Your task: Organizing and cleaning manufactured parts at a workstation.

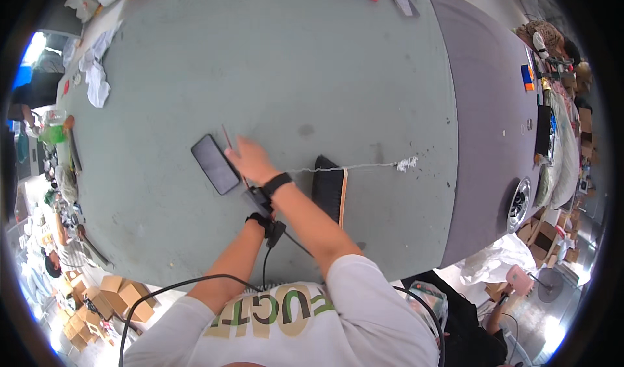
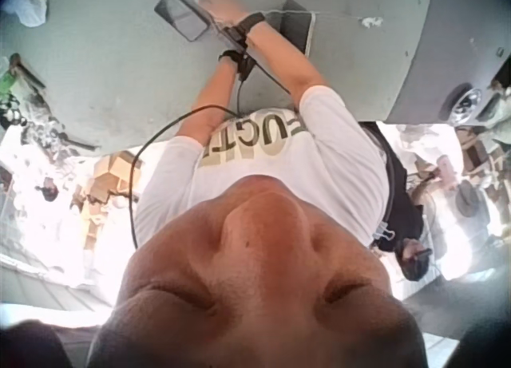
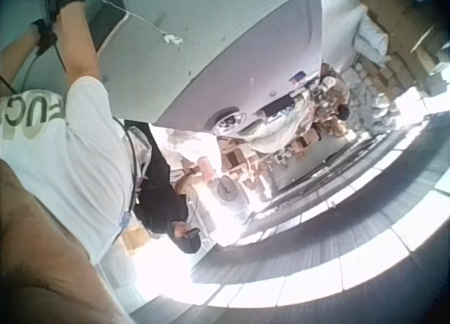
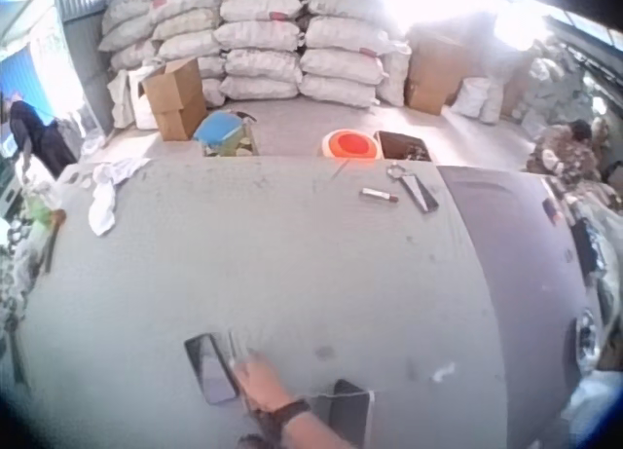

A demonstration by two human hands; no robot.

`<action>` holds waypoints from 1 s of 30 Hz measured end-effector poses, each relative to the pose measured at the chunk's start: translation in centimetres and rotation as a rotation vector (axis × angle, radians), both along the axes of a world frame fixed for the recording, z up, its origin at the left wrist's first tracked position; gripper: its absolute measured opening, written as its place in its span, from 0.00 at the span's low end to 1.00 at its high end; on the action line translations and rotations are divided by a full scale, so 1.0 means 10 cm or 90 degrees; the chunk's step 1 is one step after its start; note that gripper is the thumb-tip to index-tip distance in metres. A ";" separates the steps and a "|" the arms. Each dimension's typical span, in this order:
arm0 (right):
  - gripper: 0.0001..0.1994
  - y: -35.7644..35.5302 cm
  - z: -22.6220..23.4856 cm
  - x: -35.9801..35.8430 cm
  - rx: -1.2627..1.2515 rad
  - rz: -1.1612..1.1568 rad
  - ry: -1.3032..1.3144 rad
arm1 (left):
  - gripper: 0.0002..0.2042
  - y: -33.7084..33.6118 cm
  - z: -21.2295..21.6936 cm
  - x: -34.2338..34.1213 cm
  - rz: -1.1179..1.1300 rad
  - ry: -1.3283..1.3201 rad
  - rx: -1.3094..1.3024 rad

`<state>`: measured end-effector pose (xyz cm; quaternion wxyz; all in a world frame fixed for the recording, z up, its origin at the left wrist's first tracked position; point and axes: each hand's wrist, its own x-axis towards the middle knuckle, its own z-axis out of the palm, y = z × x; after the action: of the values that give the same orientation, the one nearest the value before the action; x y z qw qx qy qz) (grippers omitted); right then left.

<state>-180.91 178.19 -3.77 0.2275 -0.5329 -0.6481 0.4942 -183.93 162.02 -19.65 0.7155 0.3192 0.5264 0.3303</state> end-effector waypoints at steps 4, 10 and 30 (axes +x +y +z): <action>0.18 -0.20 -0.05 1.34 0.264 -0.063 -0.317 | 0.10 0.66 1.23 0.38 0.031 0.122 -0.144; 0.17 -0.67 0.39 1.63 0.253 -0.031 -0.465 | 0.12 0.66 1.39 0.19 0.065 0.072 -0.212; 0.27 -2.87 0.53 1.62 -0.123 -0.608 -0.182 | 0.18 0.51 1.57 -0.06 -0.023 0.518 0.214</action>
<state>-164.72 149.46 1.55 0.2871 -0.8508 -0.3079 0.3146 -184.51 167.08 -3.93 0.3935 0.5447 0.6984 0.2461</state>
